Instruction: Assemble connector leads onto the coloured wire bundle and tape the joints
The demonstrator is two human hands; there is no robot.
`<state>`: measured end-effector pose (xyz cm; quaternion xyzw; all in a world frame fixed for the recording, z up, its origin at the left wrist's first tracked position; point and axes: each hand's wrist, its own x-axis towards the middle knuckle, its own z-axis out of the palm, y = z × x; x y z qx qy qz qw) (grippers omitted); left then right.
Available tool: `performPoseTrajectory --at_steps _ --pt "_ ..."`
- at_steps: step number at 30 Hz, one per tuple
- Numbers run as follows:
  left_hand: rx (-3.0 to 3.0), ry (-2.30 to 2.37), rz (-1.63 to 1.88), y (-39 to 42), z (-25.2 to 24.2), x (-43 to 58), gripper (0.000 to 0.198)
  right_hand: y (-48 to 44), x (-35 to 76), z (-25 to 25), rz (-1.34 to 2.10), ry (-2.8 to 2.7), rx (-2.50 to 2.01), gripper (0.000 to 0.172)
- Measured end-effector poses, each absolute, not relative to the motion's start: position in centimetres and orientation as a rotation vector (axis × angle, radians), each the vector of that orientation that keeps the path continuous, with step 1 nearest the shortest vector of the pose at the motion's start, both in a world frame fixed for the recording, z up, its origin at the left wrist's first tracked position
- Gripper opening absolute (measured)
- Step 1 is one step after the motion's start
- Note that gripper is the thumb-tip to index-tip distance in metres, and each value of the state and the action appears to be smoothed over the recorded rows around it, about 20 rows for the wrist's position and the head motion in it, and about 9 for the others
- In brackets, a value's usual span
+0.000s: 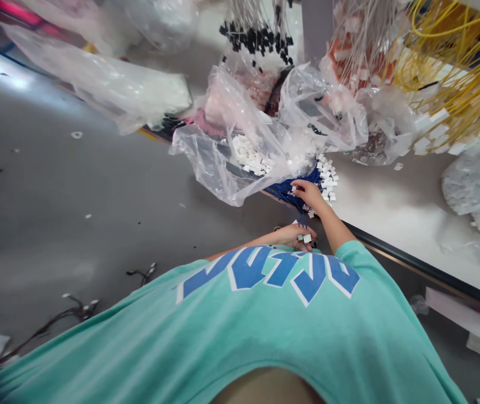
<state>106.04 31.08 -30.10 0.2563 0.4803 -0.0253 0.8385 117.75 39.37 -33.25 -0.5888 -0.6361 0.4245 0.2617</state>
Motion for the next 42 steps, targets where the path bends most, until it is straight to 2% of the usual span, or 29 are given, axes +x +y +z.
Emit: performPoseTrajectory --at_steps 6,12,16,22,28,32,38,42 --pt "0.46 0.931 0.027 31.5 -30.2 105.1 0.013 39.0 119.0 -33.2 1.385 -0.965 -1.416 0.028" --pt "0.344 0.857 0.12 31.9 -29.0 104.3 0.021 35.6 121.3 -31.1 1.289 -0.741 -1.381 0.029" --pt "0.325 0.889 0.178 31.6 -29.0 104.3 0.01 32.7 122.3 -29.9 1.337 -0.546 -1.276 0.031" --pt "0.405 0.893 0.107 31.5 -30.3 103.1 0.013 31.0 122.6 -30.7 1.449 -0.204 -1.256 0.028" --pt "0.451 0.668 0.084 32.7 -30.3 100.2 0.006 31.8 122.7 -31.7 1.318 -0.198 -1.298 0.026" --pt "0.467 0.719 0.015 33.5 -29.9 99.5 0.017 32.1 121.8 -31.4 1.294 -0.051 -1.273 0.022" --pt "0.41 0.943 0.04 33.1 -30.6 100.5 0.019 31.9 120.2 -29.9 1.573 0.07 -1.146 0.025" --pt "0.481 1.035 0.162 32.7 -31.1 101.1 0.028 31.8 120.3 -29.7 1.561 0.03 -1.163 0.024"
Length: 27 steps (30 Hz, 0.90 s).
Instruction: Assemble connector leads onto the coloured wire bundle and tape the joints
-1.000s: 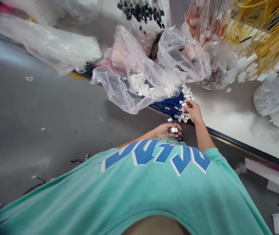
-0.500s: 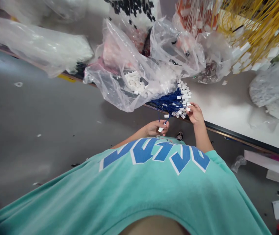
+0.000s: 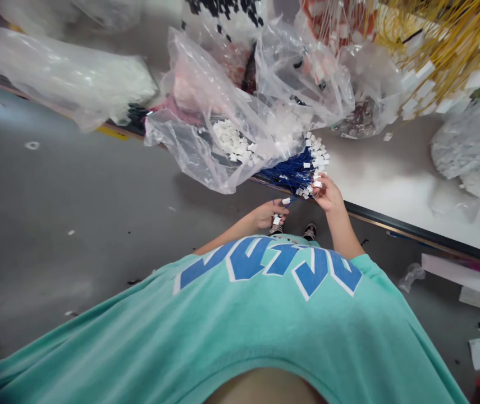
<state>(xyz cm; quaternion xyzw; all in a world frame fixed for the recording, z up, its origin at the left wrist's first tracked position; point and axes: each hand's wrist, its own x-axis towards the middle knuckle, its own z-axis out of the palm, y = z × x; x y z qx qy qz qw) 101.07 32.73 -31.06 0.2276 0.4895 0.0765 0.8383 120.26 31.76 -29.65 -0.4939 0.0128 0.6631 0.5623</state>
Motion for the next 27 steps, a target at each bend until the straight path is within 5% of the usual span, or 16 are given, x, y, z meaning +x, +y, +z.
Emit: performPoseTrajectory --at_steps 3,10,20,27 --pt "0.645 1.078 0.263 32.5 -30.7 101.8 0.036 31.4 120.0 -29.6 1.521 -0.106 -1.204 0.025" --pt "0.897 1.231 0.111 32.5 -29.6 102.7 0.012 29.7 119.3 -29.6 1.278 -0.394 -1.32 0.024" --pt "0.627 0.973 -0.029 32.9 -29.7 101.3 0.017 28.2 120.3 -28.4 1.482 -0.458 -1.206 0.023" --pt "0.428 0.971 0.029 33.2 -30.2 102.9 0.035 27.3 117.9 -28.4 1.268 -0.747 -1.344 0.017"
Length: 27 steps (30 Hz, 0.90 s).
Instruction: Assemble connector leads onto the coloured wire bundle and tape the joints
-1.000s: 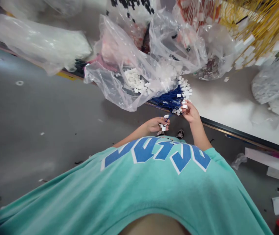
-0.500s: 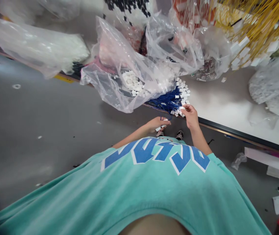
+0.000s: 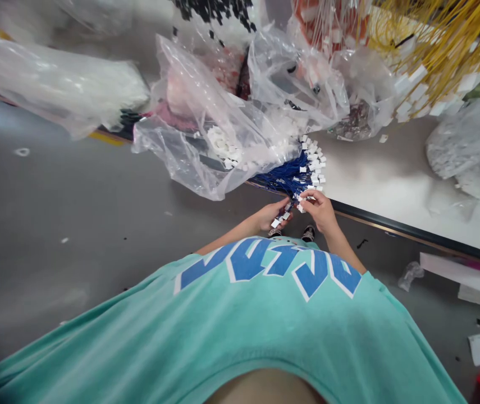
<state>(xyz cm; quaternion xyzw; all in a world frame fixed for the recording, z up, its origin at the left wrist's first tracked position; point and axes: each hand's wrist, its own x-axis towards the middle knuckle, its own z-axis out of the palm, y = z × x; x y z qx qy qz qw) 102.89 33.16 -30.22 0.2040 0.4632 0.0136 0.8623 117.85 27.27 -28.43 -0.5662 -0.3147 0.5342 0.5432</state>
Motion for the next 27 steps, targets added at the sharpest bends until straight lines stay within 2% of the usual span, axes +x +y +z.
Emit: performPoseTrajectory --at_steps 4,10,16,19,23,25,27 --pt "0.336 0.904 0.037 33.0 -30.3 103.1 0.019 26.3 117.4 -28.8 1.089 -1.002 -1.445 0.013" --pt "0.189 0.856 0.005 32.6 -29.9 103.6 0.046 25.0 115.8 -29.4 0.918 -1.503 -1.679 0.021" --pt "0.193 1.025 0.034 32.0 -29.3 104.6 0.031 23.7 114.8 -29.3 0.952 -1.843 -1.793 0.03" --pt "0.248 1.041 0.025 32.0 -29.0 104.5 0.027 22.6 115.7 -29.3 0.891 -1.745 -1.671 0.028" --pt "0.344 1.09 0.053 31.4 -28.5 104.5 0.023 22.5 116.9 -30.1 0.831 -1.137 -1.716 0.03" --pt "0.433 1.112 0.059 30.8 -28.3 104.8 0.018 23.9 116.9 -30.8 1.086 -0.872 -1.72 0.035" --pt "0.533 1.136 0.052 30.2 -28.2 105.1 0.013 26.0 116.4 -31.3 1.494 -0.736 -1.637 0.038"
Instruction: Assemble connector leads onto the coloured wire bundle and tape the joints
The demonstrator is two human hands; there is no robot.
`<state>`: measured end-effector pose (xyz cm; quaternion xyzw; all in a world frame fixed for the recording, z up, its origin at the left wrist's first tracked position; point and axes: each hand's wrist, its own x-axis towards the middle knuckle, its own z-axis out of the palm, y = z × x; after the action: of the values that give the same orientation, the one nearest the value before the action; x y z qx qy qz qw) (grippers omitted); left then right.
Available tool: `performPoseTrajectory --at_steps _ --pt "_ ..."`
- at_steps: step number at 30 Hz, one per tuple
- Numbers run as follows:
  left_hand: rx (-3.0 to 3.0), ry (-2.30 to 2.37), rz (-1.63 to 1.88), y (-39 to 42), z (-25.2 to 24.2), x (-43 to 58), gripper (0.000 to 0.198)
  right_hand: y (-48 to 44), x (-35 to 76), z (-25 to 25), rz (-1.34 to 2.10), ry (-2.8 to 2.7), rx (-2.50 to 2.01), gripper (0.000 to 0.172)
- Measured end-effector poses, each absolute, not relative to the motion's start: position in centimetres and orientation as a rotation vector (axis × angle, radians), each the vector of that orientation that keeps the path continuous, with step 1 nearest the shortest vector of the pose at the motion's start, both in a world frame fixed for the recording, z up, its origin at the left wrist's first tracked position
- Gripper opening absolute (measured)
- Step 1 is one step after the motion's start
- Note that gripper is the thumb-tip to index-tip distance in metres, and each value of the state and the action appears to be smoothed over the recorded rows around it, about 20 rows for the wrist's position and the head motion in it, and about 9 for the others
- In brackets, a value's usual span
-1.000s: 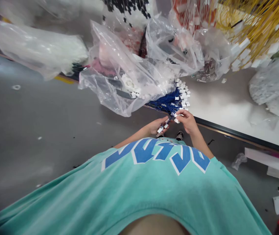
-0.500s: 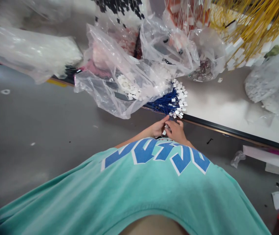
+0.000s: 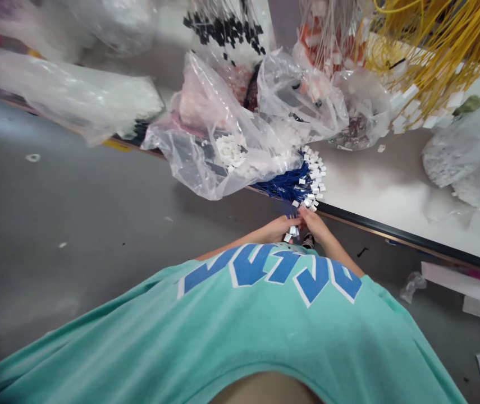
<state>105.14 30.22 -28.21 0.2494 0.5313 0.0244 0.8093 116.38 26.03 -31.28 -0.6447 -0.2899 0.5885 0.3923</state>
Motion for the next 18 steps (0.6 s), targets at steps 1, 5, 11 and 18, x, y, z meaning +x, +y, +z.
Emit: performPoseTrajectory --at_steps 1,5,11,18 --pt "0.575 1.148 0.051 30.0 -28.2 105.3 0.012 27.3 116.1 -31.4 1.688 -0.694 -1.575 0.038" --pt "0.617 1.165 0.044 29.8 -28.8 105.2 0.019 31.9 116.2 -31.4 1.891 -0.569 -1.534 0.034" --pt "0.582 1.154 0.059 30.4 -30.3 103.7 0.026 33.5 118.6 -31.4 0.946 -1.272 -1.999 0.026" --pt "0.627 1.165 0.096 30.8 -28.6 104.1 0.025 33.3 115.4 -32.4 0.452 -2.233 -2.004 0.064"
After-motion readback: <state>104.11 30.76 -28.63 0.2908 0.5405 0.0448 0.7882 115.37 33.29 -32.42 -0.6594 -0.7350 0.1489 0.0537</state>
